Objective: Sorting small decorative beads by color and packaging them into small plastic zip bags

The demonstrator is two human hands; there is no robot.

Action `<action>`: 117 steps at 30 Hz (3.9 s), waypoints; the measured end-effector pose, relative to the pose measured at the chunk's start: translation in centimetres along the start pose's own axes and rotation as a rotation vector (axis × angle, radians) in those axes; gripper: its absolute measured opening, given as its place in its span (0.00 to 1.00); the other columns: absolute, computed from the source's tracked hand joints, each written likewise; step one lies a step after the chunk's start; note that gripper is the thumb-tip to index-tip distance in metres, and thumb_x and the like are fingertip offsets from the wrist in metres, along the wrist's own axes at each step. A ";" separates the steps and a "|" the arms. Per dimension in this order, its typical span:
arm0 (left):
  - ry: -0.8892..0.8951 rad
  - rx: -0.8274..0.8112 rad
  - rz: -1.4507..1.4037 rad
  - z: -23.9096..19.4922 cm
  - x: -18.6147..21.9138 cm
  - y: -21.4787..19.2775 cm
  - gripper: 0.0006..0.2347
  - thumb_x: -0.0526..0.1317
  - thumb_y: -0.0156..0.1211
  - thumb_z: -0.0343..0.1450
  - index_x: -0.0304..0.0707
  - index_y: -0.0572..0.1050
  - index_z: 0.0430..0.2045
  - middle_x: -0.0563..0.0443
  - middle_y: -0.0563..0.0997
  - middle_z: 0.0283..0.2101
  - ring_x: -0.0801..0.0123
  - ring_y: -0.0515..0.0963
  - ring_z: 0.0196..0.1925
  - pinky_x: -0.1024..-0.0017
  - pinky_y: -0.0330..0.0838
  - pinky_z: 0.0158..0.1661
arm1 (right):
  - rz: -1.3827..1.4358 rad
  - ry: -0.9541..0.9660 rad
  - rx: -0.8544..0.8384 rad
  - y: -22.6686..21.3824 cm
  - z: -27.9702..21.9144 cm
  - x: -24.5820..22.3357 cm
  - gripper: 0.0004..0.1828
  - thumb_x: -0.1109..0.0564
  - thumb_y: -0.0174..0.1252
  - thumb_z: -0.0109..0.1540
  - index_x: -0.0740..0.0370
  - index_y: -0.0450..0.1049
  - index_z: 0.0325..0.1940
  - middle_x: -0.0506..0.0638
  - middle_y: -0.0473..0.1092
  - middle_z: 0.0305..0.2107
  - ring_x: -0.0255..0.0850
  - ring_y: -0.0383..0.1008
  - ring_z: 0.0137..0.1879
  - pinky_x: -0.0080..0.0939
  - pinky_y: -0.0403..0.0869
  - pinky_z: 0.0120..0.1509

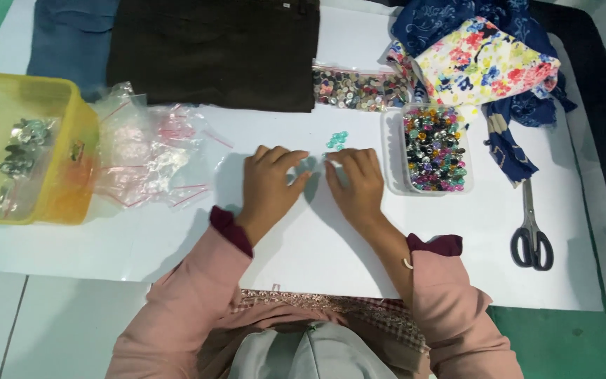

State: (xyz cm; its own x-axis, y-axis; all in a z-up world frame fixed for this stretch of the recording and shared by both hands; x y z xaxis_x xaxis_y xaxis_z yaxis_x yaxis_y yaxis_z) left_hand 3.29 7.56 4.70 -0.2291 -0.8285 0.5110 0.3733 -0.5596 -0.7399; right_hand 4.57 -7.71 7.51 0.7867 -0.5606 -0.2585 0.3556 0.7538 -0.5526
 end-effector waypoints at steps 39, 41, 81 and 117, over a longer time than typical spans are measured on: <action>0.036 0.224 0.384 -7.3 -5.9 -14.4 0.22 0.41 0.73 0.66 0.43 0.78 0.56 0.47 0.77 0.48 0.62 0.76 0.38 0.67 0.74 0.39 | 0.523 0.056 -0.241 9.3 4.3 -8.0 0.22 0.71 0.65 0.58 0.58 0.79 0.55 0.49 0.79 0.33 0.43 0.78 0.40 0.40 0.80 0.44; 0.081 0.249 0.359 -6.4 -4.4 -14.2 0.22 0.42 0.73 0.66 0.43 0.78 0.55 0.48 0.77 0.49 0.62 0.76 0.39 0.67 0.73 0.39 | 0.543 0.082 -0.250 7.9 4.6 -6.9 0.24 0.71 0.65 0.59 0.57 0.78 0.58 0.48 0.79 0.33 0.42 0.78 0.41 0.39 0.80 0.44; 0.137 0.540 -0.091 2.6 -1.9 -19.1 0.05 0.33 0.78 0.73 0.37 0.84 0.31 0.52 0.80 0.29 0.58 0.76 0.34 0.67 0.69 0.45 | 1.203 0.815 -0.501 18.8 -0.3 -5.2 0.26 0.72 0.60 0.61 0.60 0.74 0.64 0.60 0.76 0.42 0.43 0.80 0.46 0.43 0.85 0.46; 0.219 0.189 -0.051 4.9 1.1 1.0 0.31 0.50 0.78 0.62 0.47 0.72 0.60 0.53 0.81 0.50 0.61 0.74 0.59 0.57 0.62 0.56 | 0.307 0.411 -0.536 3.3 8.0 4.6 0.10 0.69 0.61 0.59 0.62 0.85 0.38 0.57 0.78 0.27 0.46 0.80 0.35 0.39 0.80 0.41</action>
State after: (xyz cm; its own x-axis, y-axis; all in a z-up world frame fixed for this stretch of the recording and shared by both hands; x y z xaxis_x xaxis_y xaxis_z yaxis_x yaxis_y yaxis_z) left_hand 7.80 6.15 6.68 -0.4331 -0.7958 0.4233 0.5128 -0.6037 -0.6104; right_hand 13.43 -5.05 10.85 0.5213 -0.5136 -0.6815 -0.2280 0.6858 -0.6912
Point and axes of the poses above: each hand's wrist, its own z-axis towards the middle knuckle, its own y-axis out of the palm, x = y × z, the point moved 10 cm from there along z, towards the middle knuckle
